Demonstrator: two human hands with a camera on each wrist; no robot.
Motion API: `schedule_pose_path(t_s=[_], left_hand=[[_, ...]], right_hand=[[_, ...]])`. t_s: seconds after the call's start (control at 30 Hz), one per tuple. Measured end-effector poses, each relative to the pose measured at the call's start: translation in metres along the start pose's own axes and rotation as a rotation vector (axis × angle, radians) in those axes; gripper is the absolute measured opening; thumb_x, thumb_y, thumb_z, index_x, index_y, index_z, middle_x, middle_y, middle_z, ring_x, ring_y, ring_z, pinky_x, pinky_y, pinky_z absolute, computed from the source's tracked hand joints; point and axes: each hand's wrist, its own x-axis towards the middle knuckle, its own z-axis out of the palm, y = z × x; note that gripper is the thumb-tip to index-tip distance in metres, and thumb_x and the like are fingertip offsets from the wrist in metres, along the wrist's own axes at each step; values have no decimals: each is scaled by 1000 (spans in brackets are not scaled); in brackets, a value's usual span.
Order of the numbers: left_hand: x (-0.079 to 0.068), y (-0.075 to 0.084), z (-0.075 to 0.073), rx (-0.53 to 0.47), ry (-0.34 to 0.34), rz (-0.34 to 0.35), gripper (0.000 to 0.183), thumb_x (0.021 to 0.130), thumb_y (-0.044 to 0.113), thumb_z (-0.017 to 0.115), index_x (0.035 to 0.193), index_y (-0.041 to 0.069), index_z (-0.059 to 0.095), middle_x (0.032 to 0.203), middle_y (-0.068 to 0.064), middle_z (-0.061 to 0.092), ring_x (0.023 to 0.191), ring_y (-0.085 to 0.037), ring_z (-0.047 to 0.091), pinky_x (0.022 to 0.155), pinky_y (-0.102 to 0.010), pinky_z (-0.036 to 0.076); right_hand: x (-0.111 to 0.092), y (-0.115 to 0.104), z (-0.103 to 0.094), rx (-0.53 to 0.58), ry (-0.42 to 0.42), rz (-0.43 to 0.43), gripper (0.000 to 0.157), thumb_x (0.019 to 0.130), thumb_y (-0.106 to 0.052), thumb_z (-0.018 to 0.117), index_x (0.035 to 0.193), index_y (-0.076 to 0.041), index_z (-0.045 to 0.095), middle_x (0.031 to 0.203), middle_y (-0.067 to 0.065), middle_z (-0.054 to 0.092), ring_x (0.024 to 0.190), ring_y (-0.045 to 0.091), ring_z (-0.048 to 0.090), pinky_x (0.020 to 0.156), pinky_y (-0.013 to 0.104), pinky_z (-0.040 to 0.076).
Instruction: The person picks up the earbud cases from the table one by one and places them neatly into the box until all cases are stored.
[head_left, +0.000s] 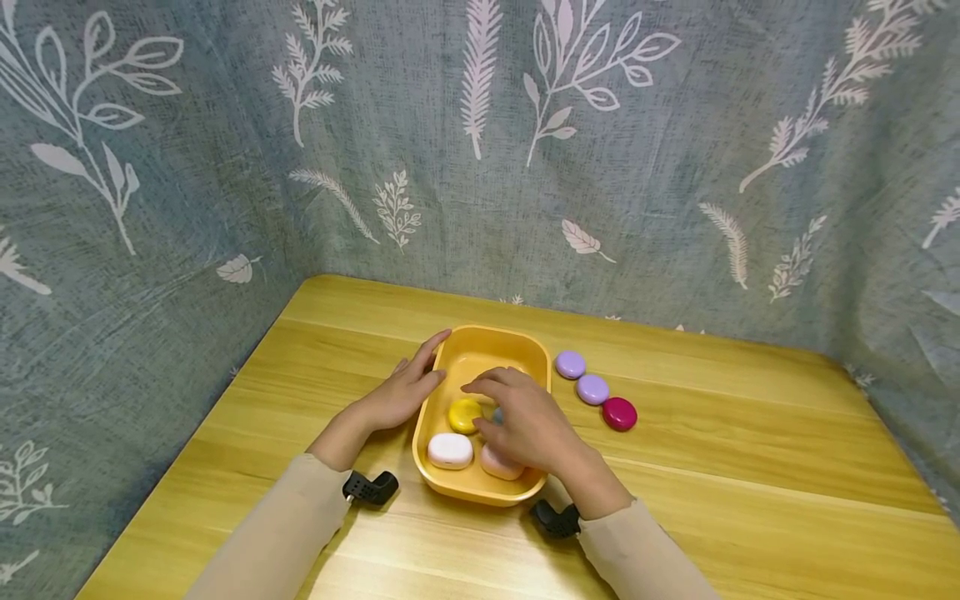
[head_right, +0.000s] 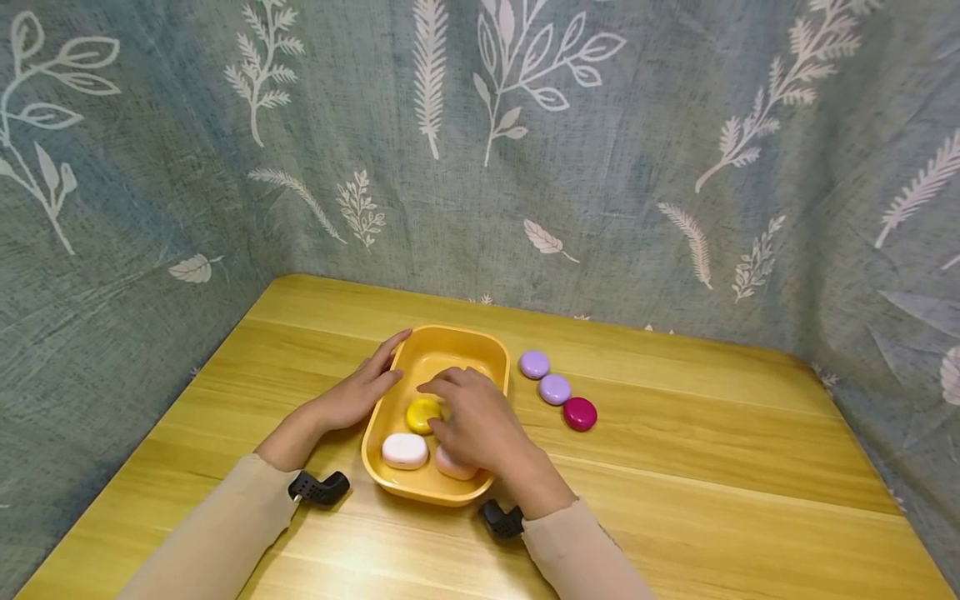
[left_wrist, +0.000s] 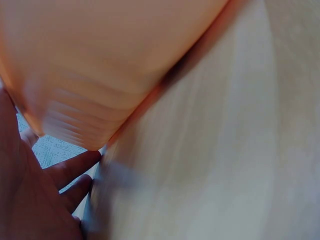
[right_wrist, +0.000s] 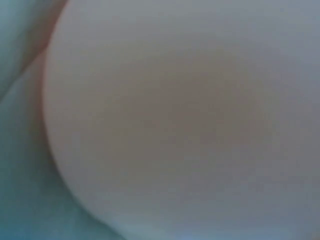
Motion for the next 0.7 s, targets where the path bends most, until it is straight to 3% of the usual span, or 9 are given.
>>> schedule_pose_path(t_s=[0.3,0.53,0.7], left_hand=[[2,-2,1,-2,3,10,60,113,37,35,164,48,6,169,-20,28,161,-33,18,128,-61,-8],[2,1,1,-3,10,-11,59,112,40,37,163,51,7,169,-18,28,161,-36,16,125,-69,10],[0,2,1,2,8,-12,60,112,39,36,163,49,7,170,-17,28,161,-35,17,127,-67,7]], right_hand=[[-10,9,-9,22,51,17,42,89,-18,79,131,-21,72,131,0,66,118,22,65,102,41,54],[-14,13,-19,23,90,-4,43,89,-20,82,131,-18,72,131,2,66,115,23,66,93,40,57],[-17,17,-27,41,113,-12,44,89,-21,83,131,-16,72,130,2,66,116,23,66,93,40,57]])
